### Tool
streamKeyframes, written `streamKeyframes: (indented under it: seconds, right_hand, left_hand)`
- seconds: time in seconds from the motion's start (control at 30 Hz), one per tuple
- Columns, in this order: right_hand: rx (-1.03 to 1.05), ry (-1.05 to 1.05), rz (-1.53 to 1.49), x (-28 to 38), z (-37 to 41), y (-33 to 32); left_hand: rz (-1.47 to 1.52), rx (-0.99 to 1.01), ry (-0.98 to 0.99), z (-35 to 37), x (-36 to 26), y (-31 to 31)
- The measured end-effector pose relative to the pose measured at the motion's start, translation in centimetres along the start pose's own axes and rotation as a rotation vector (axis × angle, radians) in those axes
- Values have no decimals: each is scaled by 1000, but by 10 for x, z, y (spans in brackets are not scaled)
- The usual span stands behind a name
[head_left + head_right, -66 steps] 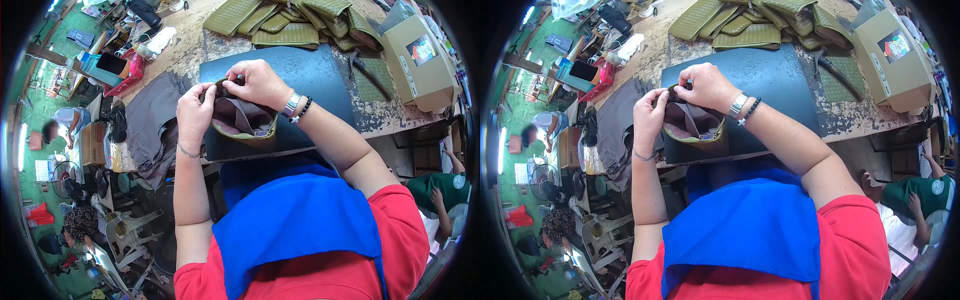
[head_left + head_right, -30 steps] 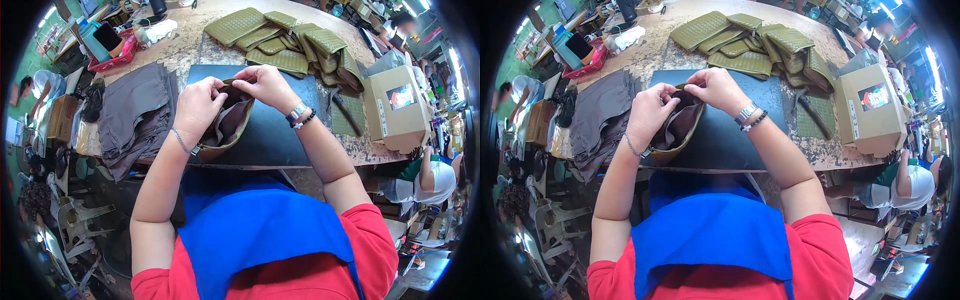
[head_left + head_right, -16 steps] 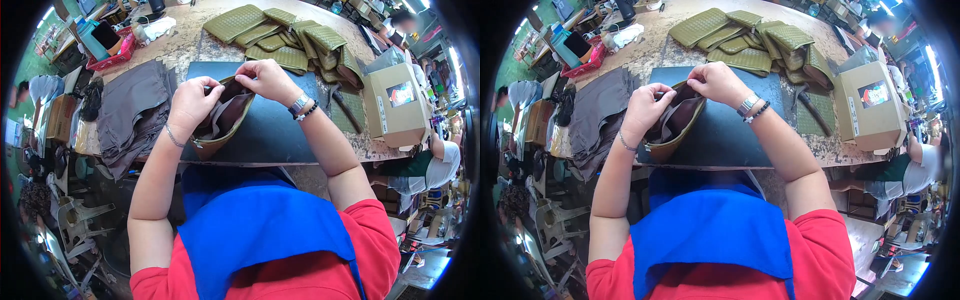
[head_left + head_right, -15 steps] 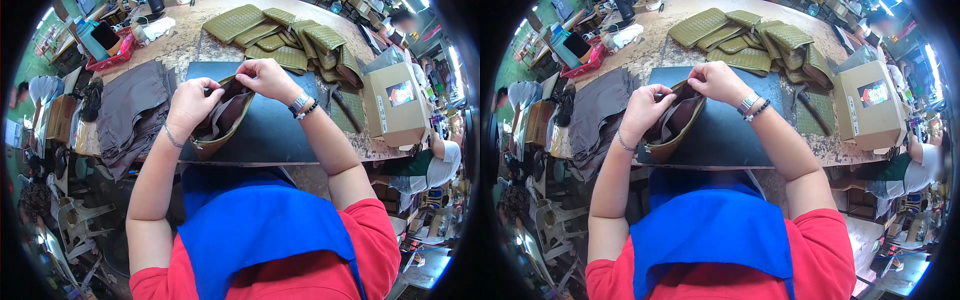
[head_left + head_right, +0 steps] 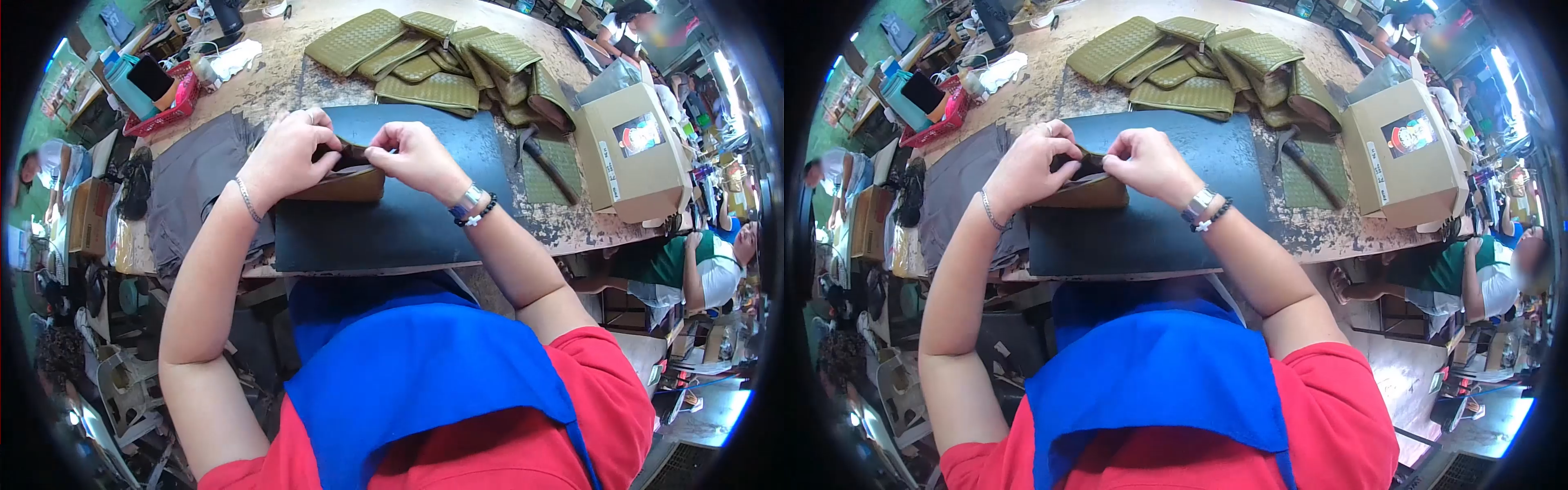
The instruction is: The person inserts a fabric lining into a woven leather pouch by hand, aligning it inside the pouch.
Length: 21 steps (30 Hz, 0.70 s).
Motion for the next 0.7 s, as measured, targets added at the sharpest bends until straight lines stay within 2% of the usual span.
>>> streamKeyframes:
  seconds: [0.03, 0.13, 0.23, 0.33, 0.47, 0.7]
  right_hand:
    - [1, -11, 13, -3, 0, -1]
    - [5, -30, 43, 1, 4, -3]
    - [-7, -18, 11, -1, 6, -3]
    - [-8, -11, 2, -4, 7, -1]
    - [-14, -34, -6, -4, 5, 1]
    - [77, -2, -13, -5, -1, 2]
  left_hand:
    - [88, 22, -15, 2, 3, 1]
    - [284, 254, -213, 3, 20, 12]
    - [268, 276, -261, 2, 32, 10]
    - [198, 55, -61, 0, 34, -6]
    - [393, 386, -384, -1, 67, 25]
    - [435, 357, -512, 6, 77, 27]
Point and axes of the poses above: each hand's wrist, its own z-axis away from the middle knuckle, its own y-axis out of the palm, x = y × z, the point moved 9 cm from there along -z, towards the middle knuckle, and after that the axes turned 13 degrees about -y, right-handed, at the moved point
